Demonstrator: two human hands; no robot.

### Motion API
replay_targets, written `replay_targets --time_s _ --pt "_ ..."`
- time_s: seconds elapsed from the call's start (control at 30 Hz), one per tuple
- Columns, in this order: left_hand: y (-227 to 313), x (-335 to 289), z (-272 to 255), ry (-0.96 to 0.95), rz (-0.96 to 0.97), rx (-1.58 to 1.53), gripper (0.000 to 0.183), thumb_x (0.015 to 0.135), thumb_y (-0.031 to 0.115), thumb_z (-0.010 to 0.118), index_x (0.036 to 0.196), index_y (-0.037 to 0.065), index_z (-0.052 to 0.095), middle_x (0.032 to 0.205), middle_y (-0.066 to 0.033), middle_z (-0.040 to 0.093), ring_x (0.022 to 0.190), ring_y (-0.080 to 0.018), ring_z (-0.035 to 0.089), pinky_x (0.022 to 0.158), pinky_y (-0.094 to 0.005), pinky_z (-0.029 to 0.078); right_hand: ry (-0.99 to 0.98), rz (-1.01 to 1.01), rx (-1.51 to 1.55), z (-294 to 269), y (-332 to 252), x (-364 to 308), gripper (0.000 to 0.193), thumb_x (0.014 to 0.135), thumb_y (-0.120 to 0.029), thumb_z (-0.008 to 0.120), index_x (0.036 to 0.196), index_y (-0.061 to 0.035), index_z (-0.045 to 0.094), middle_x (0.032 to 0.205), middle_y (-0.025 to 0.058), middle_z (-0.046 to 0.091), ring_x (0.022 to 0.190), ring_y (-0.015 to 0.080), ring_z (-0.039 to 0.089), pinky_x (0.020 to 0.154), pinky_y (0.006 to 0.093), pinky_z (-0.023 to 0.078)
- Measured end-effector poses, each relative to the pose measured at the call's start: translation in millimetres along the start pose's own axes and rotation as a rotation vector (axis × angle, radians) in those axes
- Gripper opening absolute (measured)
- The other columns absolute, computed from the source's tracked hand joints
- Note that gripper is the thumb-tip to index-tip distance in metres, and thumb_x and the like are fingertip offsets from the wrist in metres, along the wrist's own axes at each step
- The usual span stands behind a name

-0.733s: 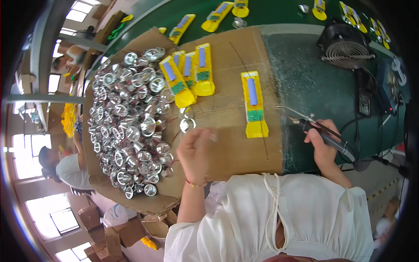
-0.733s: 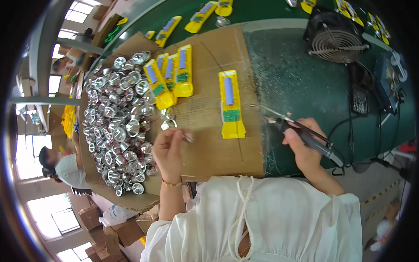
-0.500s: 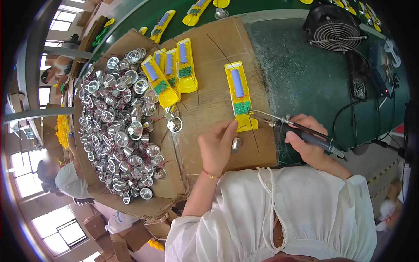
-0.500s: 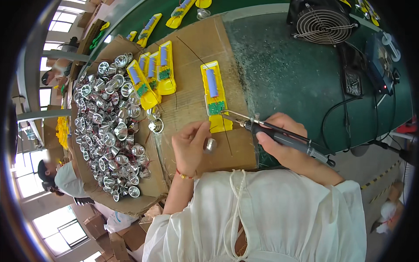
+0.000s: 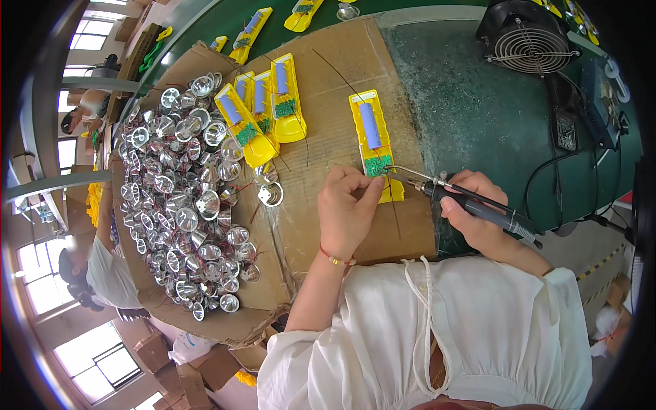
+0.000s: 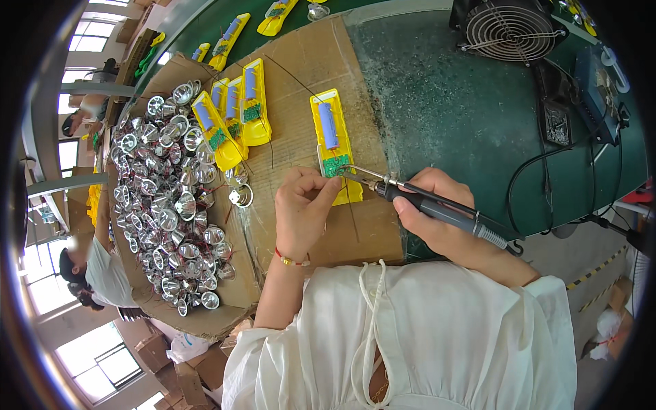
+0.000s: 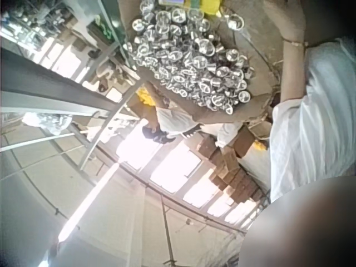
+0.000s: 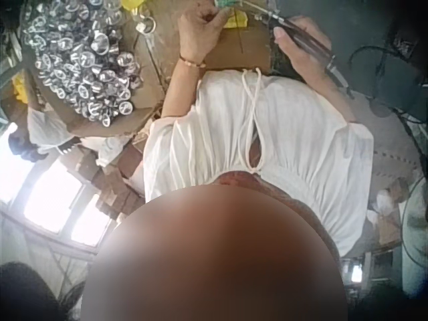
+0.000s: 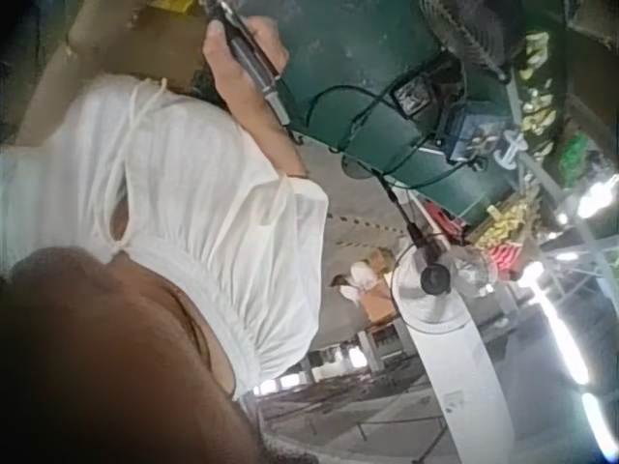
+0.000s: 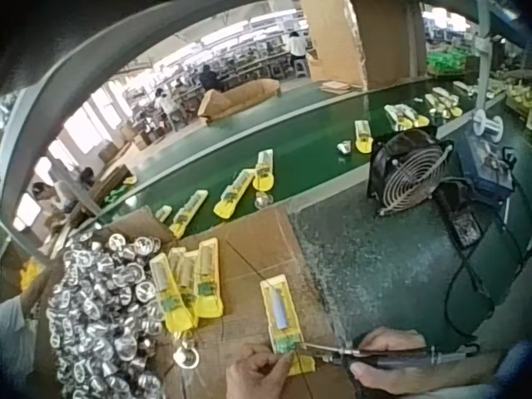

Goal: Soldering wires and electronic components onto flashlight bodies on an assembly line.

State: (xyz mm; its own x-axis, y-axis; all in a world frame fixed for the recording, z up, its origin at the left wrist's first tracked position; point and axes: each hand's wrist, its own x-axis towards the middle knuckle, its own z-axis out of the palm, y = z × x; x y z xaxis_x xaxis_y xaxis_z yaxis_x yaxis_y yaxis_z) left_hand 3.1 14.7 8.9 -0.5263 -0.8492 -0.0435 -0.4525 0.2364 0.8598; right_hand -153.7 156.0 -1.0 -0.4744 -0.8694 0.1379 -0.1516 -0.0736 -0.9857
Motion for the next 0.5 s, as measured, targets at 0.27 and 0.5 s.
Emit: replay_targets --time_s 0.27,0.5 --pt "2.1 3.6 -4.1 -0.055 -0.047 0.008 0.011 0.074 0.009 0.07 0.074 -0.003 0.067 0.074 -0.005 0.055 0.068 -0.0127 0.051 0.06 -0.0253 0.041 0.111 -0.046 0.064 -6.6 -6.4 -1.6 0.014 0.08 -0.004 0.063 0.087 0.0027 0.054 0.075 0.0088 0.06 0.061 0.0114 0.06 0.054 0.0231 0.047" --pt "0.0 2.8 -4.3 -0.048 -0.024 0.03 0.012 0.074 0.008 0.069 0.074 -0.003 0.067 0.074 -0.0051 0.055 0.067 -0.0124 0.051 0.06 -0.0251 0.041 0.104 0.005 0.065 -5.9 -6.4 -5.5 0.015 0.079 -0.004 0.063 0.088 0.0029 0.053 0.075 0.0085 0.06 0.062 0.0109 0.059 0.054 0.0222 0.047"
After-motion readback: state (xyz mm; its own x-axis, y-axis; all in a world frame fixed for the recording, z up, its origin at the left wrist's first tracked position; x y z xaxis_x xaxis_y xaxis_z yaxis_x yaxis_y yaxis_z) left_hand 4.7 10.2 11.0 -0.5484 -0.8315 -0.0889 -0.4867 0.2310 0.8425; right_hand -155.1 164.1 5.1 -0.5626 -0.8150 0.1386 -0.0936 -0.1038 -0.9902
